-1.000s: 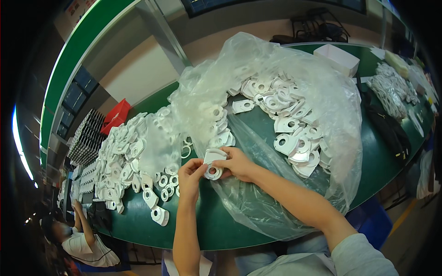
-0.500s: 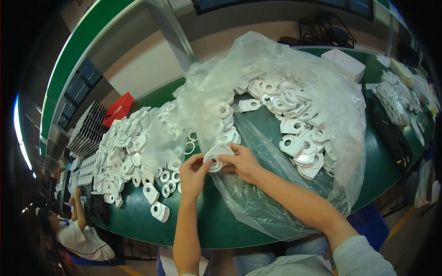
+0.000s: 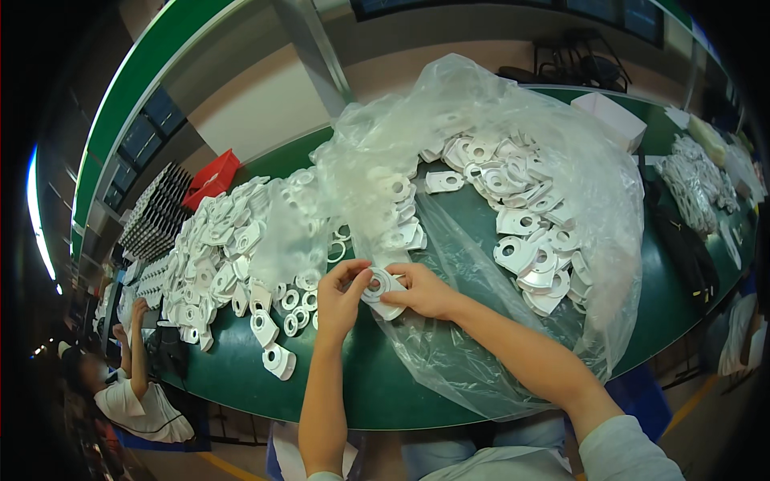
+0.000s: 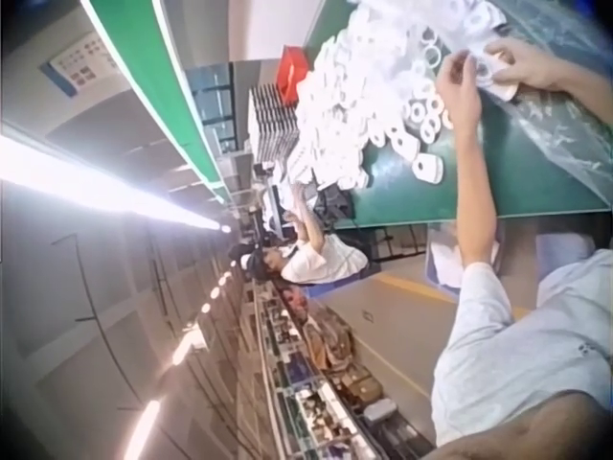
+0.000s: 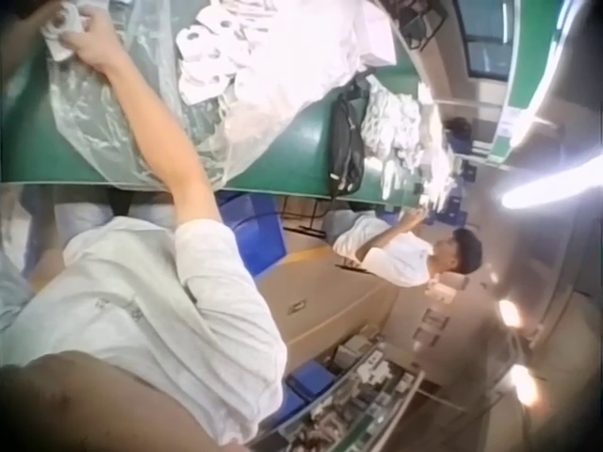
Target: Assembling small white plastic parts by inserting colored rings into a base on a factory assembly line.
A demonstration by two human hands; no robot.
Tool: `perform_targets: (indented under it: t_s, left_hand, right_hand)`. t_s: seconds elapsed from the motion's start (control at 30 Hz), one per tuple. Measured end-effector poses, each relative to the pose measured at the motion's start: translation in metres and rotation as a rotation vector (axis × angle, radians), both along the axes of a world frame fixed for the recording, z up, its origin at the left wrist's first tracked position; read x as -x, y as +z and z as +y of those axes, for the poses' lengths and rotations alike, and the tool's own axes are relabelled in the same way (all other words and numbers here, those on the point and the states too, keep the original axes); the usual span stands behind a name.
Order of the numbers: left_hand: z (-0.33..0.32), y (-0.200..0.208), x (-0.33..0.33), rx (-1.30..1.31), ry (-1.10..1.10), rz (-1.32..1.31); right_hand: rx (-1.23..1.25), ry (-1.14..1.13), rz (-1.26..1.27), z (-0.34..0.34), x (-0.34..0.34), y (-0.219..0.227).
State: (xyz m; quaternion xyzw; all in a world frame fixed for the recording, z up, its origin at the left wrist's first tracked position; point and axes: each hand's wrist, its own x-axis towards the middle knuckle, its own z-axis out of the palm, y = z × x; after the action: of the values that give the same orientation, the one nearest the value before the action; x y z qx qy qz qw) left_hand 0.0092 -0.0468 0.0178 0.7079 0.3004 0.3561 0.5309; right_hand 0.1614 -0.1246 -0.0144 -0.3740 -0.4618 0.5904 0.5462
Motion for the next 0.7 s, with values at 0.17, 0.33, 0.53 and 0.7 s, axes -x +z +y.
perform_targets:
  t_s: [0.17,0.33,0.53,0.7]
  left_hand:
    - [0.0,0.003,0.0,0.042,-0.047,-0.013]
    - [-0.001,0.002,0.0,0.071,-0.036,-0.042]
    - [-0.005,0.006,-0.003,-0.392,0.124,0.085]
    - [-0.004,-0.003,-0.003,-0.331,0.171,0.039]
  right_hand:
    - [0.007,-0.13,0.093,0.001,-0.002,-0.002]
    - [0.02,-0.161,0.171,0.002,-0.001,-0.005]
    - [-0.011,-0.273,0.118,0.005,0.002,-0.012]
    - [-0.003,-0.258,0.144,0.005,0.002,-0.009]
